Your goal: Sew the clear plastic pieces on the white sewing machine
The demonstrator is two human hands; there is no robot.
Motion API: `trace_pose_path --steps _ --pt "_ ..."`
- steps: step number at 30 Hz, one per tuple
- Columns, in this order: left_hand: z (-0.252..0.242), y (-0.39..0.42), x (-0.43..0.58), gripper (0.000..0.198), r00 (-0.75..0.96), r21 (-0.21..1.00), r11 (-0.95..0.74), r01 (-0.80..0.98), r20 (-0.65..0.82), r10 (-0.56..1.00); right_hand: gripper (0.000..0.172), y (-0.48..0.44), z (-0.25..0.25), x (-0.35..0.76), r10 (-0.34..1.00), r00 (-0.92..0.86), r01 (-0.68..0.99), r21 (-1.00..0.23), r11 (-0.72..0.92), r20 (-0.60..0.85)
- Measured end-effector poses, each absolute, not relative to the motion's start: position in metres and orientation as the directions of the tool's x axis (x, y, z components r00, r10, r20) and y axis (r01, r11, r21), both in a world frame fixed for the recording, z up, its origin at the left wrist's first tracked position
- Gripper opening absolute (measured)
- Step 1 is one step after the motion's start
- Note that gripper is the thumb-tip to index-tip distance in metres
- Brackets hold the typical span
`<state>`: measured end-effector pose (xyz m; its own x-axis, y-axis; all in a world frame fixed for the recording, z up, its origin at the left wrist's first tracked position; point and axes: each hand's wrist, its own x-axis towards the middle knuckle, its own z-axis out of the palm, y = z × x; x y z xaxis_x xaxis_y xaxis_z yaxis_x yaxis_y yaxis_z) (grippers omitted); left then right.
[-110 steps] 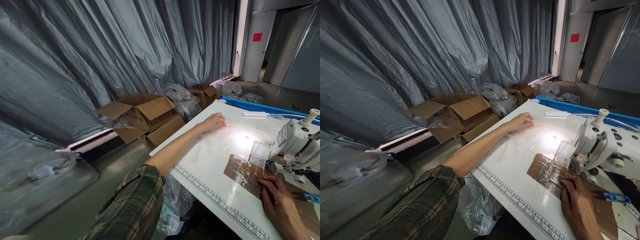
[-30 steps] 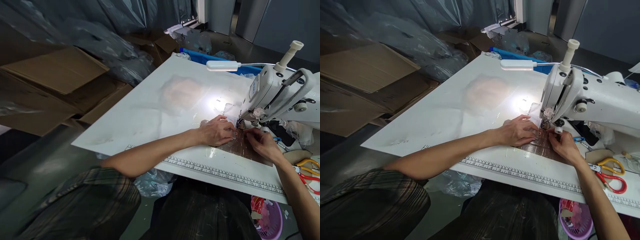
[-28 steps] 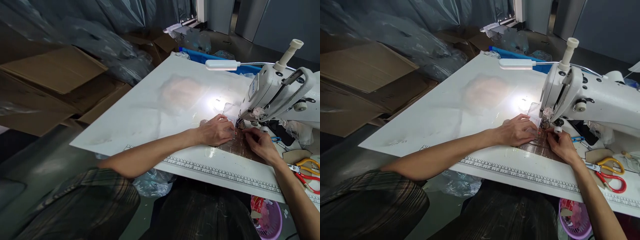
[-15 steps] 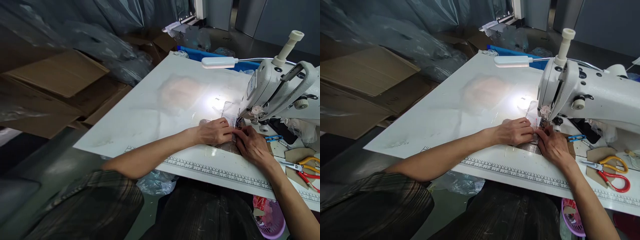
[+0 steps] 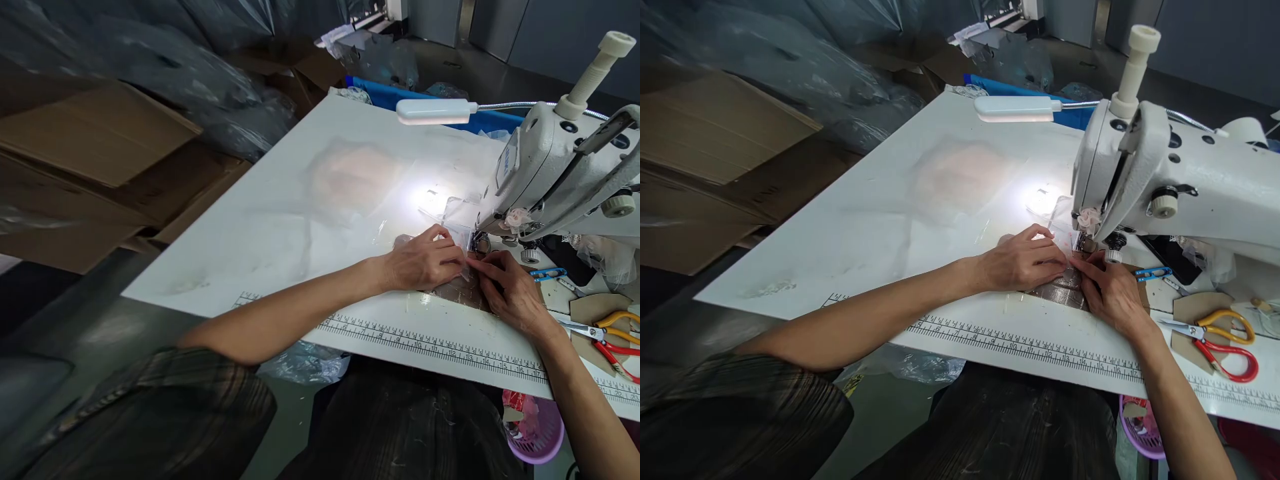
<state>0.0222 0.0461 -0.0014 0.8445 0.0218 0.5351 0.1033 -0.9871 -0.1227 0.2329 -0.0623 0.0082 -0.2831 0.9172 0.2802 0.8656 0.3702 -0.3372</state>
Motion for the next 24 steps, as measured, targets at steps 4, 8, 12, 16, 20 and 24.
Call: trace_pose_path --steps 4,8,12,16,20,24 --pt "-0.0034 0.0471 0.0212 0.028 0.863 -0.109 -0.990 0.085 0.505 0.019 0.040 -0.0617 0.0055 0.2333 0.916 -0.292 0.872 -0.317 0.373 0.275" --pt "-0.0030 0.0491 0.0195 0.027 0.880 -0.082 -0.995 0.059 0.475 0.013 0.040 -0.0615 0.0046 0.2302 0.921 -0.293 0.899 -0.255 0.357 0.256" --pt "-0.0023 0.0518 0.0190 0.025 0.900 -0.011 -0.999 0.036 0.435 0.028 0.038 -0.0619 0.0064 0.2267 0.934 -0.263 0.918 -0.235 0.320 0.242" --pt "-0.0025 0.0527 0.0188 0.025 0.907 0.025 -0.999 0.045 0.419 0.051 0.038 -0.0630 0.0058 0.2304 0.947 -0.190 0.866 -0.410 0.287 0.260" --pt "-0.0030 0.0521 0.0193 0.025 0.885 -0.017 -0.999 0.041 0.465 0.028 0.036 -0.0636 0.0020 0.2355 0.948 -0.112 0.815 -0.518 0.259 0.298" --pt "-0.0027 0.0511 0.0201 0.023 0.872 -0.059 -0.997 0.043 0.489 0.009 0.034 -0.0646 0.0009 0.2352 0.932 -0.143 0.828 -0.476 0.297 0.333"
